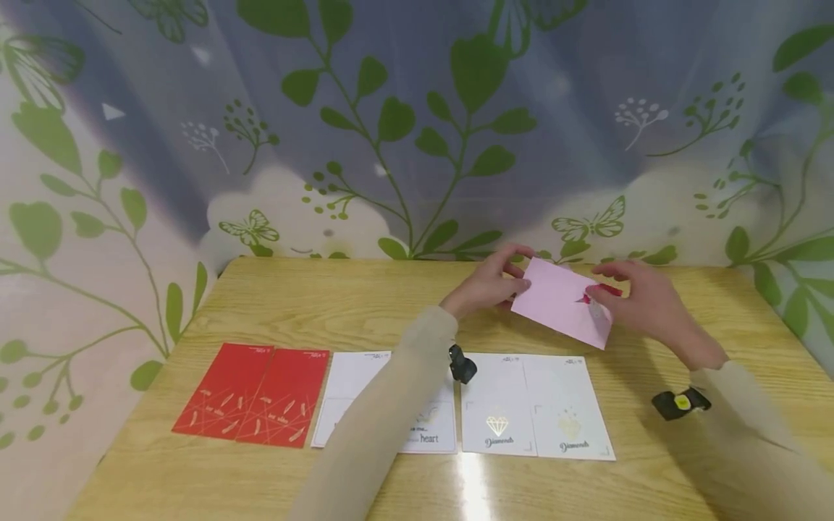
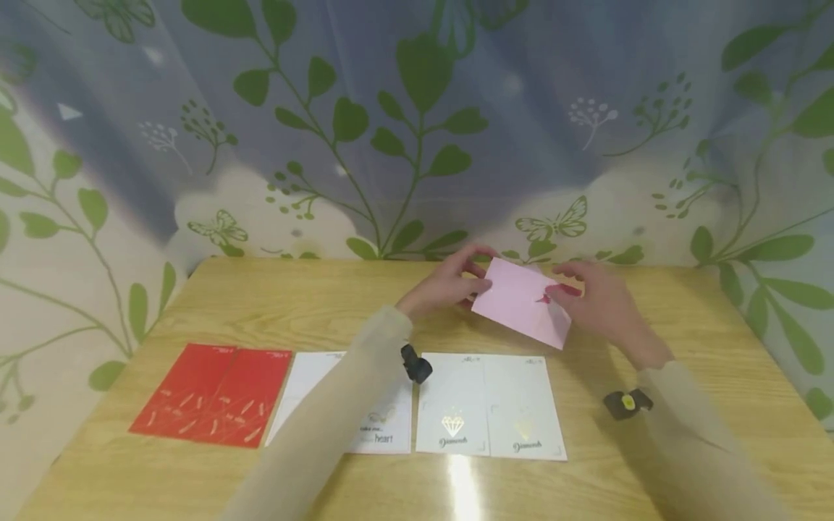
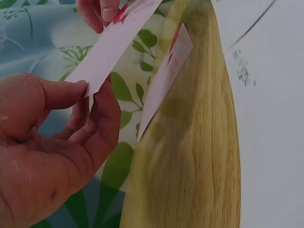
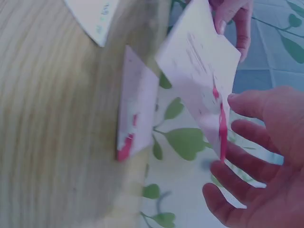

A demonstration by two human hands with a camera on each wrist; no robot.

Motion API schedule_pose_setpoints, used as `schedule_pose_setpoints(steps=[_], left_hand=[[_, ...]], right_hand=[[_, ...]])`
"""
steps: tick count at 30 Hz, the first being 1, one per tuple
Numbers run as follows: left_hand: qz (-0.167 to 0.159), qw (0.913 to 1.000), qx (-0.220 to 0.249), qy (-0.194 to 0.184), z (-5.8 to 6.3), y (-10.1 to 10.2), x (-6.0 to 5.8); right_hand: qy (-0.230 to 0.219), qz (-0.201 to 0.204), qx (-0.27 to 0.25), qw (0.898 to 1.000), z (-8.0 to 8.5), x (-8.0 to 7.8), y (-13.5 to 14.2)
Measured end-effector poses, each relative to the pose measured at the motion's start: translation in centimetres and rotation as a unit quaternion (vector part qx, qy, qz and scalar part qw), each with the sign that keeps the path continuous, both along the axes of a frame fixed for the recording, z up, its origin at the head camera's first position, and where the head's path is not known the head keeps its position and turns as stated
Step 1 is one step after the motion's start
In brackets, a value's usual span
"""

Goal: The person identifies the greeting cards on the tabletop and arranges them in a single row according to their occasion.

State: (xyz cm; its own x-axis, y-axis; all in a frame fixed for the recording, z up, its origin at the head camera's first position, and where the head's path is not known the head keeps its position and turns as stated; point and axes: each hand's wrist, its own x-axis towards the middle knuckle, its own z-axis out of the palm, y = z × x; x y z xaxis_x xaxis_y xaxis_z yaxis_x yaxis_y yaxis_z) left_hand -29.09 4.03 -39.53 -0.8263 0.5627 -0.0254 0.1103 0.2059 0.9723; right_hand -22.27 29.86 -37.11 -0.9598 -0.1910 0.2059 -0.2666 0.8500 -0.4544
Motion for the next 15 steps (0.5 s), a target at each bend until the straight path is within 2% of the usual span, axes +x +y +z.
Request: schedule_pose_setpoints(steps=[7,11,15], left_hand=[[-0.051,0.9987,0.001,0.000,0.7,1.2,1.5],[-0.067,0.9977,0.005,0.000,0.9,2.1,2.5],[-0.085,0.9964,0.003,0.006,1.0,3.2,3.2]], right_hand=[[-0.033,0.015,-0.009,0.999,1.2,0.9,0.8],[-0.041,0.038,0.001,0.998,1.3,1.4,1.2],[-0.056,0.044,0.017,0.997,1.2,2.3,1.8]])
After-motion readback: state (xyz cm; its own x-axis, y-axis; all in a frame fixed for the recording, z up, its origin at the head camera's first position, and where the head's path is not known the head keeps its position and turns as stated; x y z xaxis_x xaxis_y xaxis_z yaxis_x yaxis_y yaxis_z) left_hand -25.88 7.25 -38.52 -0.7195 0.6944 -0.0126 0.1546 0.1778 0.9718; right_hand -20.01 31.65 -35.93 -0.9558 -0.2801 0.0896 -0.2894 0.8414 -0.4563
